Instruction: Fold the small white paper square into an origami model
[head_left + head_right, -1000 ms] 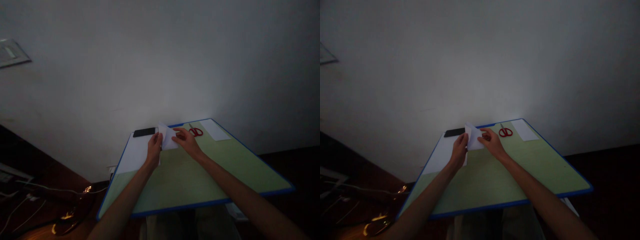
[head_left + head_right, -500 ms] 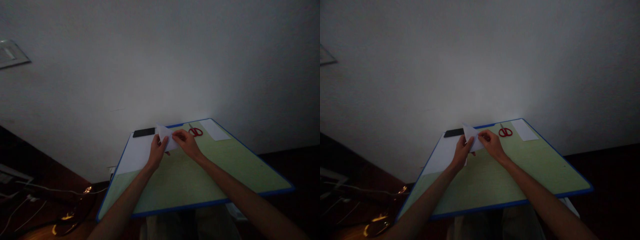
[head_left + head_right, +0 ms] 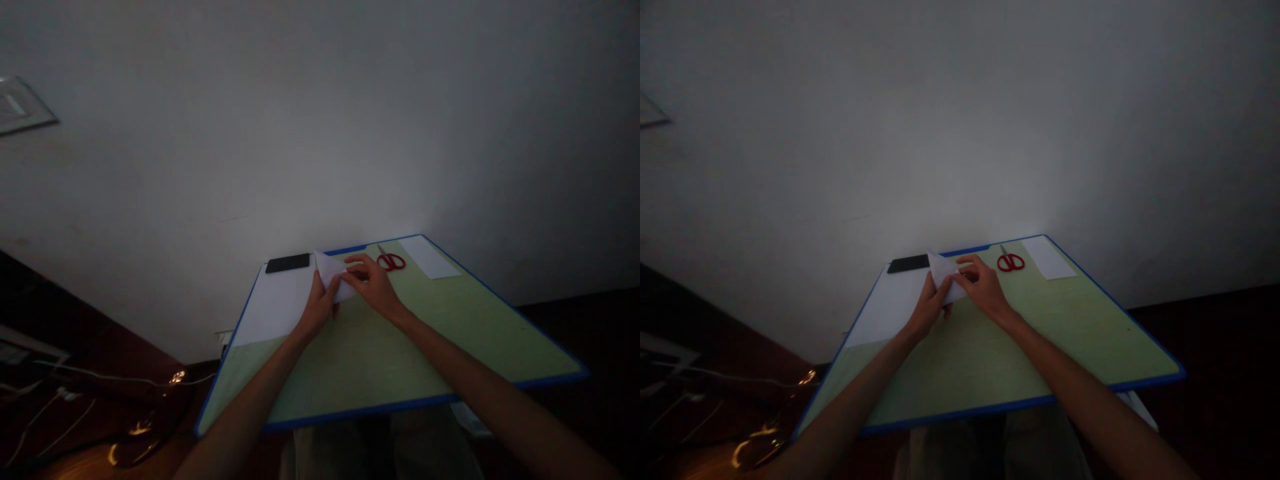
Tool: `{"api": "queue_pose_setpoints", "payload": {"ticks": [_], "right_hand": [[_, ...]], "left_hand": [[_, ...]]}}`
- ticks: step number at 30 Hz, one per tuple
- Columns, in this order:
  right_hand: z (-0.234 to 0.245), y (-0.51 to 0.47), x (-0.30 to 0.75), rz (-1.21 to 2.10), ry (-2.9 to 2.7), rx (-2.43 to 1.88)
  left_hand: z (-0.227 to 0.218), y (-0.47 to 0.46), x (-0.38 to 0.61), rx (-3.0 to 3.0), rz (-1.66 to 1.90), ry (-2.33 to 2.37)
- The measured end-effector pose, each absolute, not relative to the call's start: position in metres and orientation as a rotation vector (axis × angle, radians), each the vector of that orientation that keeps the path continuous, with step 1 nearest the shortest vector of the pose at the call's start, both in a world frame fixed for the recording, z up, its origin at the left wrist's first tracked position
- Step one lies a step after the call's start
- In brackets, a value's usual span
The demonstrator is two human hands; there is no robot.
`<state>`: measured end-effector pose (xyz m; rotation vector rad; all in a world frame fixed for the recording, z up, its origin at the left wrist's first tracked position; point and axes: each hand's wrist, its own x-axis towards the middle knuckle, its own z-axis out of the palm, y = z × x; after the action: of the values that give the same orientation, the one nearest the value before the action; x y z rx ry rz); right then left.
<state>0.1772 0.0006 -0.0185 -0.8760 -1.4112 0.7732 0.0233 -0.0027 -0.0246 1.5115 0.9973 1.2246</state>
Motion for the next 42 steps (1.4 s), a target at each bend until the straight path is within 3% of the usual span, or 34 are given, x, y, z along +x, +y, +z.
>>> {"api": "queue_pose_setpoints", "payload": {"ticks": [33, 42], "right_hand": [[-0.010, -0.002, 0.181, 0.556, -1.472, -0.898], [-0.015, 0.002, 0.180, 0.620, -1.620, -0.887]], "left_hand": [[-0.019, -0.008, 0.025, 1.539, 1.244, 0.995], [0.007, 0.000, 0.006, 1.402, 1.352, 0.827]]}}
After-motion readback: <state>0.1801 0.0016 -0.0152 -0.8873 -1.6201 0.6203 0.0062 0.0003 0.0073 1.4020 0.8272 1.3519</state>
